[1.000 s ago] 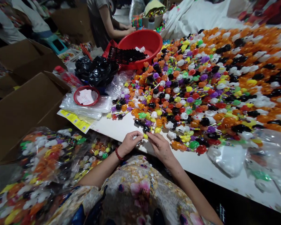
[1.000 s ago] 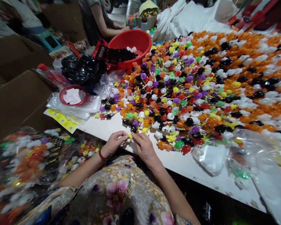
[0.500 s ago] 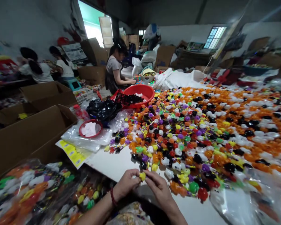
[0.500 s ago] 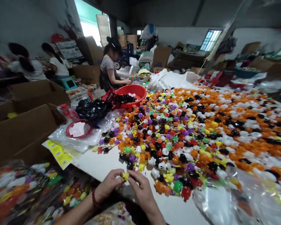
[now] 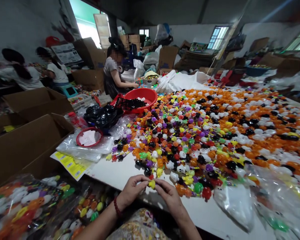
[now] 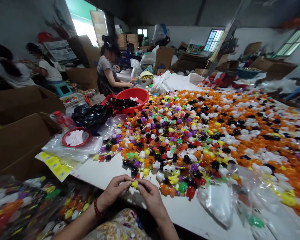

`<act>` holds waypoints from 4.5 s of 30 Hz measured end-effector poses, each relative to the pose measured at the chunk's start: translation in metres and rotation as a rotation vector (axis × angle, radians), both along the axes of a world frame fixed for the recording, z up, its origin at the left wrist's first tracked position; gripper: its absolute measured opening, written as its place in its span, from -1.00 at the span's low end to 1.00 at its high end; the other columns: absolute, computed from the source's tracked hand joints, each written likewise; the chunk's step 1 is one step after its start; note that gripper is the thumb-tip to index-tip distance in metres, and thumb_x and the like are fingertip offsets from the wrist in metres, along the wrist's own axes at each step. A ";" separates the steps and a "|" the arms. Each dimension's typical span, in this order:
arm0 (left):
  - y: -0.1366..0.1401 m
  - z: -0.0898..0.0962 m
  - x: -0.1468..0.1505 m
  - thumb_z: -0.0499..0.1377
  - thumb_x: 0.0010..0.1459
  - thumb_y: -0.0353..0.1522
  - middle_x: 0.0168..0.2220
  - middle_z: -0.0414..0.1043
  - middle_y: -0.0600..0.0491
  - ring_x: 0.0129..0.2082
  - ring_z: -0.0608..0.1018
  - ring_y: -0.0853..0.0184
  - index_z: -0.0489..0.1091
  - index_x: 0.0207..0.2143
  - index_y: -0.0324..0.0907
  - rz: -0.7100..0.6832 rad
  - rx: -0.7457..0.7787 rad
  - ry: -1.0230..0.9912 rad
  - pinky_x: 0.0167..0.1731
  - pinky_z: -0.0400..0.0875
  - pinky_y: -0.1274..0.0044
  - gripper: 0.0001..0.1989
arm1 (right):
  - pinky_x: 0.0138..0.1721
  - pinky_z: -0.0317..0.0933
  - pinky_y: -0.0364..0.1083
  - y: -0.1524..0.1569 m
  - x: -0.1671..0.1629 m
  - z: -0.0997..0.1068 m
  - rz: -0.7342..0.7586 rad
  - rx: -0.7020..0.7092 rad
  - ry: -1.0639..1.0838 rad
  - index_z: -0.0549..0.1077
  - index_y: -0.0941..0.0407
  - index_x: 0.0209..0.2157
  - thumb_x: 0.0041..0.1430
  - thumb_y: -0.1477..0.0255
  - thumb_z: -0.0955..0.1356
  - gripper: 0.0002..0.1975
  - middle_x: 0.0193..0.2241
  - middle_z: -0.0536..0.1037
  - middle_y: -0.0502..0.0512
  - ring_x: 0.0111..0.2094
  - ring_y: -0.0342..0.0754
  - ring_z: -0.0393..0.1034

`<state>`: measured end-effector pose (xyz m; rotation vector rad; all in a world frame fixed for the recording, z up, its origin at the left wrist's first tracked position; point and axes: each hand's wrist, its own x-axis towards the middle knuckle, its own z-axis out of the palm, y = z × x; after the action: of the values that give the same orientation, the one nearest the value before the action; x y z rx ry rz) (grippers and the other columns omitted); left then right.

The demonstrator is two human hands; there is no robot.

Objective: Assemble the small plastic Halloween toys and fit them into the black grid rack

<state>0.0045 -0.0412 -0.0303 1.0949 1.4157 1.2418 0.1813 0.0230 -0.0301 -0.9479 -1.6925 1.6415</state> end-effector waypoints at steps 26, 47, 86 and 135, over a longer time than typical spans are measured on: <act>-0.002 -0.003 0.013 0.21 0.07 0.04 -0.48 0.38 0.09 -0.51 0.42 0.42 0.38 -0.41 -0.21 0.084 -0.299 -0.578 -0.51 0.31 0.59 -0.54 | -0.09 0.36 -0.04 -0.011 0.016 -0.004 -0.096 -0.232 0.116 0.61 0.02 -0.18 0.02 0.12 0.48 -0.64 -0.16 0.63 0.06 -0.18 -0.02 0.48; -0.009 -0.005 0.024 0.11 0.13 0.12 -0.37 0.33 0.11 -0.40 0.33 0.38 0.33 -0.28 -0.15 0.088 -0.148 -0.251 -0.32 0.30 0.52 -0.50 | -0.19 0.42 -0.07 -0.026 0.008 -0.006 -0.095 0.566 -0.156 0.54 0.07 -0.09 0.33 0.42 0.28 -0.77 -0.27 0.63 0.13 -0.24 -0.02 0.54; -0.010 -0.018 -0.007 0.16 0.14 -0.18 -0.49 0.25 0.18 -0.54 0.29 0.42 0.28 -0.32 -0.14 0.293 -0.092 0.207 -0.45 0.20 0.55 -0.78 | 0.06 0.10 0.30 0.058 0.078 0.008 -0.665 0.952 -0.641 0.45 0.17 0.03 0.26 0.24 0.30 -0.60 -0.03 0.45 0.40 0.03 0.30 0.28; 0.083 0.002 -0.130 0.14 0.20 -0.42 -0.15 0.46 -0.16 0.03 0.36 0.01 0.44 -0.18 -0.22 0.129 -0.099 1.265 0.03 0.24 0.20 -0.85 | 0.24 0.13 0.10 0.055 -0.139 -0.018 -0.040 0.343 -0.044 0.32 0.07 0.20 0.25 0.33 0.25 -0.51 0.15 0.43 0.17 0.19 0.05 0.28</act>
<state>-0.1255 0.0422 -0.0283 1.8591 2.4365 0.4461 0.0422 0.0781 -0.0484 -0.8453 -1.8944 1.2571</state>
